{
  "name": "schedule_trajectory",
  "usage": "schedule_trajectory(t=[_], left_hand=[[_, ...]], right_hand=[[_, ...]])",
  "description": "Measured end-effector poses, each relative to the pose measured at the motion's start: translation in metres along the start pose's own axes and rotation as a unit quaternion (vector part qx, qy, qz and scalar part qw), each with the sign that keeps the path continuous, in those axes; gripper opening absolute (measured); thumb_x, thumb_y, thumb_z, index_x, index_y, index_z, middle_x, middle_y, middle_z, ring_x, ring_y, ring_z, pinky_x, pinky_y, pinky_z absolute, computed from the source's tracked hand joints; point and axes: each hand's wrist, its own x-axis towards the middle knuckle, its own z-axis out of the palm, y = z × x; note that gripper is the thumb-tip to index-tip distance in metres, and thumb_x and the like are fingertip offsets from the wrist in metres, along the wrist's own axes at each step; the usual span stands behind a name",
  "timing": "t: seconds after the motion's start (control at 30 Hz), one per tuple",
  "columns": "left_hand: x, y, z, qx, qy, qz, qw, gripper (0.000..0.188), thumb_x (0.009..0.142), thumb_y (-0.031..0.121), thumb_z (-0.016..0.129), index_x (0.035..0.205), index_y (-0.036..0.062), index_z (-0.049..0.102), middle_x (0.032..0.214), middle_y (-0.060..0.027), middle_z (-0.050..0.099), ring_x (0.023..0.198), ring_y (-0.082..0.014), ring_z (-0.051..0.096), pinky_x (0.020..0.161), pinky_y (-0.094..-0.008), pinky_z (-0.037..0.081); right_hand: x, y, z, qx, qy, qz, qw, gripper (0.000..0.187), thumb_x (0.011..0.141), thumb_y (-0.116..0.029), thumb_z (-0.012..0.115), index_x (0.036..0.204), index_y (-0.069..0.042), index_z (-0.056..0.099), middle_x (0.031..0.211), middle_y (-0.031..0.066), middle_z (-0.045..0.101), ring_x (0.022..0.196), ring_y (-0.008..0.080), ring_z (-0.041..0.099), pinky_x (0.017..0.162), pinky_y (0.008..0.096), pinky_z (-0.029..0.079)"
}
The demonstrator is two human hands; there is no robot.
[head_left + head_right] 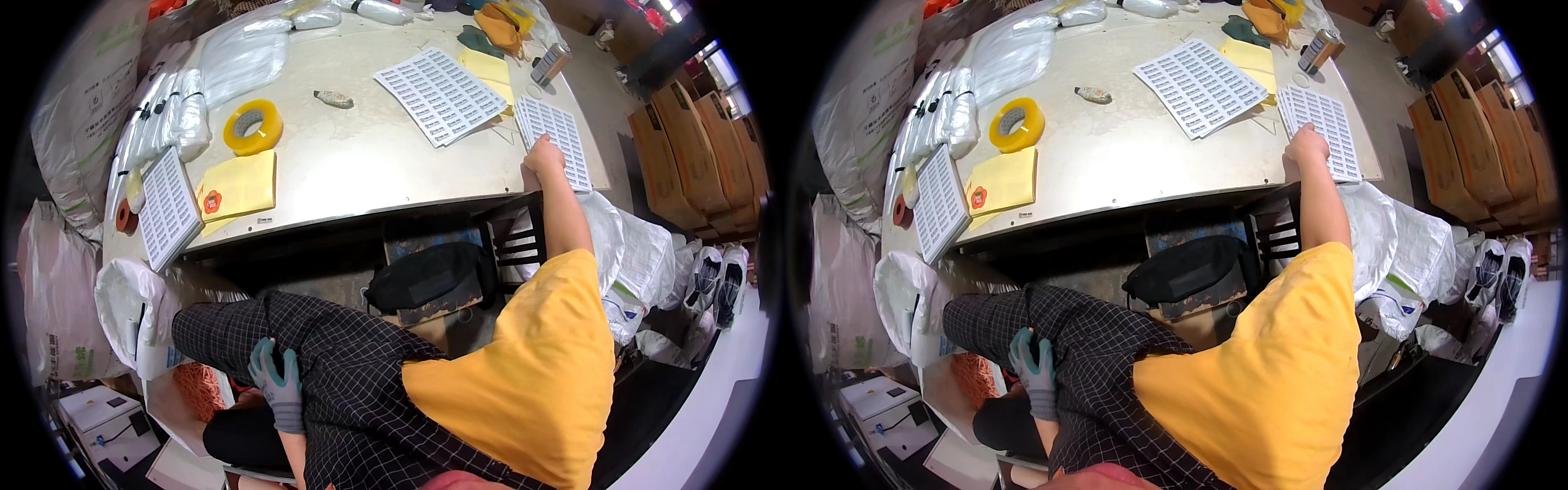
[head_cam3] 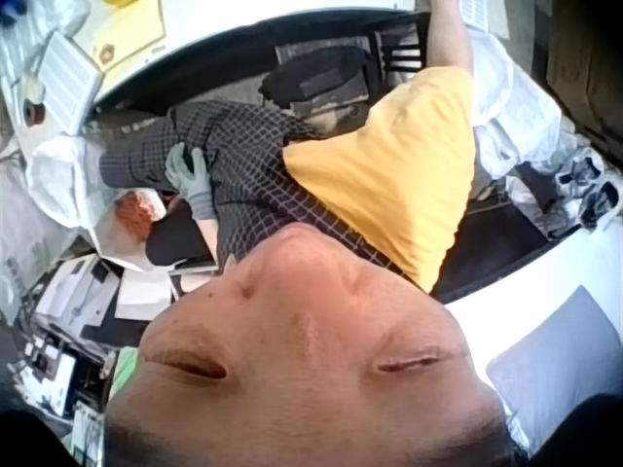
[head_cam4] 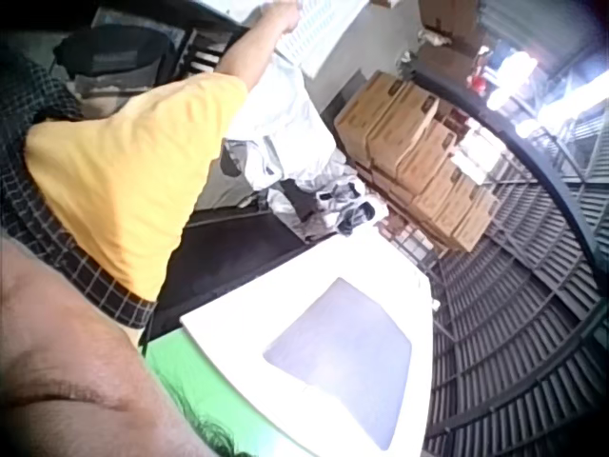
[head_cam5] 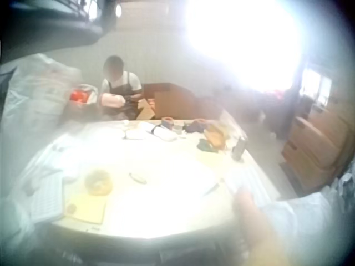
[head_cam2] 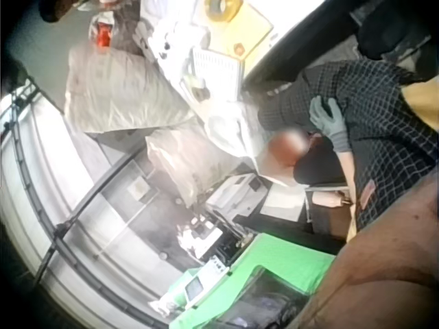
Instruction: The person applies labels to orange plastic bottles, smoothing them down by hand and sorting labels from several sheets on a table.
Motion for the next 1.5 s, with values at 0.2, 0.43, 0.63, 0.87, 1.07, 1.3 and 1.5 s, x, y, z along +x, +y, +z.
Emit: schedule_trajectory(t=[0.2,0.43,0.63,0.87,1.07,1.3,1.5], left_hand=[[-0.004,0.008,-0.005,0.003,-0.005,-0.016,1.000,0.041,0.095,0.023,0.074,0.132,0.0101,0.061,0.138,-0.0117,0.061,0.130,-0.0343,0.055,0.114,-0.0516,0.036],[-0.002,0.010,-0.002,-0.001,-0.001,0.001,1.000,0.042,0.095,0.022,0.074,0.133,0.0103,0.061,0.139,-0.0124,0.060,0.129,-0.0348,0.055,0.113,-0.0503,0.037],[-0.002,0.017,0.001,-0.002,0.006,0.002,1.000,0.041,0.095,0.019,0.073,0.133,0.0087,0.061,0.138,-0.0136,0.060,0.127,-0.0349,0.055,0.111,-0.0487,0.040],[-0.001,0.022,-0.001,0.003,0.003,0.000,1.000,0.040,0.094,0.017,0.072,0.132,0.0074,0.062,0.137,-0.0139,0.061,0.126,-0.0347,0.056,0.110,-0.0476,0.041],[0.005,0.021,0.002,-0.012,-0.015,0.002,1.000,0.042,0.093,0.020,0.074,0.132,0.0088,0.061,0.137,-0.0137,0.061,0.128,-0.0357,0.055,0.112,-0.0498,0.040],[0.011,0.029,-0.010,-0.019,0.038,0.006,0.999,0.050,0.092,0.024,0.077,0.136,0.0102,0.060,0.138,-0.0142,0.061,0.128,-0.0382,0.054,0.112,-0.0496,0.041],[0.093,0.081,-0.021,-0.239,-0.089,0.076,0.964,0.058,0.097,0.021,0.075,0.148,0.0050,0.053,0.147,-0.0153,0.058,0.132,-0.0297,0.059,0.109,-0.0412,0.049]], right_hand=[[-0.027,-0.021,-0.024,0.023,-0.025,0.009,0.999,0.095,0.082,-0.051,0.071,0.150,0.007,0.040,0.139,0.0224,0.066,0.128,0.0375,0.066,0.104,0.0454,0.054],[-0.004,-0.021,-0.021,-0.008,-0.001,-0.018,1.000,0.089,0.084,-0.045,0.072,0.151,0.006,0.041,0.138,0.0238,0.067,0.128,0.0384,0.066,0.105,0.0459,0.054],[0.020,-0.011,-0.010,-0.026,0.045,-0.020,0.998,0.073,0.089,-0.028,0.068,0.150,0.005,0.041,0.136,0.0240,0.068,0.125,0.0384,0.068,0.101,0.0459,0.056],[0.019,-0.007,0.002,-0.031,0.081,-0.019,0.996,0.051,0.096,-0.019,0.063,0.141,0.002,0.048,0.129,0.0234,0.071,0.118,0.0380,0.072,0.093,0.0472,0.059],[0.058,0.039,0.011,-0.001,0.165,-0.006,0.986,0.035,0.101,-0.018,0.055,0.131,0.000,0.058,0.123,0.0249,0.073,0.112,0.0411,0.074,0.091,0.0504,0.060],[-0.017,0.024,-0.119,0.038,0.348,-0.097,0.932,0.021,0.099,-0.015,0.053,0.114,-0.003,0.061,0.107,0.0260,0.076,0.099,0.0474,0.074,0.086,0.0567,0.058],[-0.182,-0.150,-0.111,0.051,0.441,-0.345,0.827,0.035,0.098,-0.008,0.053,0.132,-0.009,0.063,0.079,0.0139,0.071,0.067,0.0333,0.072,0.058,0.0477,0.056]])
